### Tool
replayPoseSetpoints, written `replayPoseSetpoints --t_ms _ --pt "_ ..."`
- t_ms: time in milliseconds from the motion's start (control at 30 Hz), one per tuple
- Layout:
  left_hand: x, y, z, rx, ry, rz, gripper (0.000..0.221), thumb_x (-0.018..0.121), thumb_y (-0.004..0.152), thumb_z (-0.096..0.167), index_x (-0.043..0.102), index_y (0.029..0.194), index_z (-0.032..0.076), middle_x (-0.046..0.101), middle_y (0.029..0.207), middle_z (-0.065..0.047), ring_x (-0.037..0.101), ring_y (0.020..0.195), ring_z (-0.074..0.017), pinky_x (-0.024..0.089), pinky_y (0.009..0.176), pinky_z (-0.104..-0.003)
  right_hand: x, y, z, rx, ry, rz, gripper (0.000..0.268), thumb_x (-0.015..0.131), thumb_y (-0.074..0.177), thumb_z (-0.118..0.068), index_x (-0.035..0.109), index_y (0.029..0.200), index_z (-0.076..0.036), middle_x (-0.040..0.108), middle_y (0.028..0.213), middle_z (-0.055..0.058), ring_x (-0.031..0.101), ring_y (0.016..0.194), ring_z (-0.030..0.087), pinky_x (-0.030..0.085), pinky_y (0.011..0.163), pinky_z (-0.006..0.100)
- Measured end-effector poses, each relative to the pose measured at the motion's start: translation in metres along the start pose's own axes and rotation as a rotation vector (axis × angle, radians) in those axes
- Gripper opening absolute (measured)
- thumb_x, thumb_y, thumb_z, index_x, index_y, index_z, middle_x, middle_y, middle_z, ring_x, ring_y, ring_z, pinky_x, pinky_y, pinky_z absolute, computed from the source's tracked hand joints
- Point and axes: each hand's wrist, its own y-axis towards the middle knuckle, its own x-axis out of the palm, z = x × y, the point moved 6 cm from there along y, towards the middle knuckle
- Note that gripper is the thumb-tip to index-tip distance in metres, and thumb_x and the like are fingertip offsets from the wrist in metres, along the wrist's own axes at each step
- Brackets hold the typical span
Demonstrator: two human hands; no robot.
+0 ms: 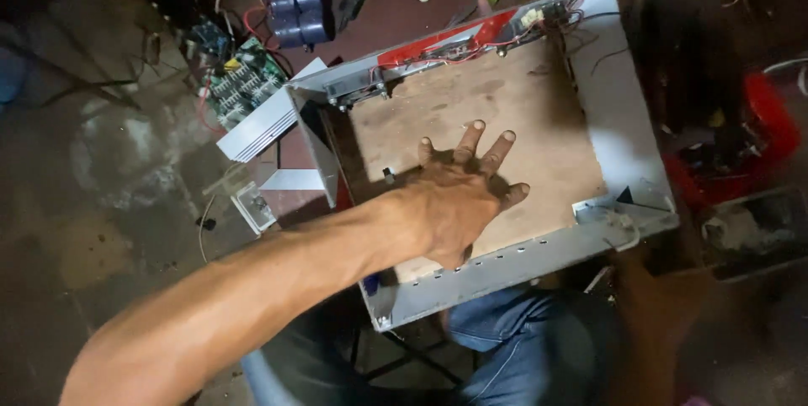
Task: Cutting and fitting a wooden panel into an electronics enclosure using a utility knife.
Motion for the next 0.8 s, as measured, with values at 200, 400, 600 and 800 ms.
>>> replayPoseSetpoints --t_ms 200,400,600,800 --pt "0.003 0.009 0.000 0.004 -0.035 -0.009 0.108 0.057 0.080 -0.019 0.008 0.162 0.032 -0.030 0.165 -0.011 -0.031 0.149 -0.0416 0.003 0.111 -0.080 -0.009 -0.017 -0.030 -0.111 0.281 0.023 0.050 0.073 0.087 -0.010 0.059 0.134 0.000 0.063 0.131 0.020 0.060 0.121 0.032 0.048 0.100 0.044" --pt "0.005 0.014 -0.003 -0.003 0.039 0.028 0.081 0.037 0.096 -0.004 0.010 0.161 0.035 -0.024 0.166 -0.012 -0.027 0.149 -0.0449 0.008 0.109 -0.081 -0.003 -0.032 -0.030 -0.196 0.368 0.041 0.051 0.070 0.085 -0.002 0.059 0.135 0.001 0.063 0.133 0.020 0.061 0.122 0.030 0.050 0.103 0.043" --pt "0.009 0.021 -0.006 0.017 0.115 0.082 0.081 0.041 0.095 -0.001 0.010 0.160 0.035 -0.021 0.165 -0.013 -0.022 0.148 -0.0478 0.015 0.108 -0.082 0.013 -0.020 -0.010 -0.274 0.465 0.038 0.054 0.068 0.083 0.007 0.059 0.136 0.002 0.063 0.135 0.020 0.062 0.124 0.028 0.052 0.106 0.041" --pt "0.003 0.009 -0.013 0.079 0.079 0.069 0.104 0.064 0.079 -0.001 0.010 0.160 0.035 -0.024 0.164 -0.010 -0.025 0.149 -0.0367 0.008 0.115 -0.070 0.025 0.006 0.016 -0.358 0.580 0.059 0.058 0.066 0.081 0.015 0.059 0.137 0.002 0.063 0.137 0.020 0.063 0.125 0.026 0.054 0.110 0.039"
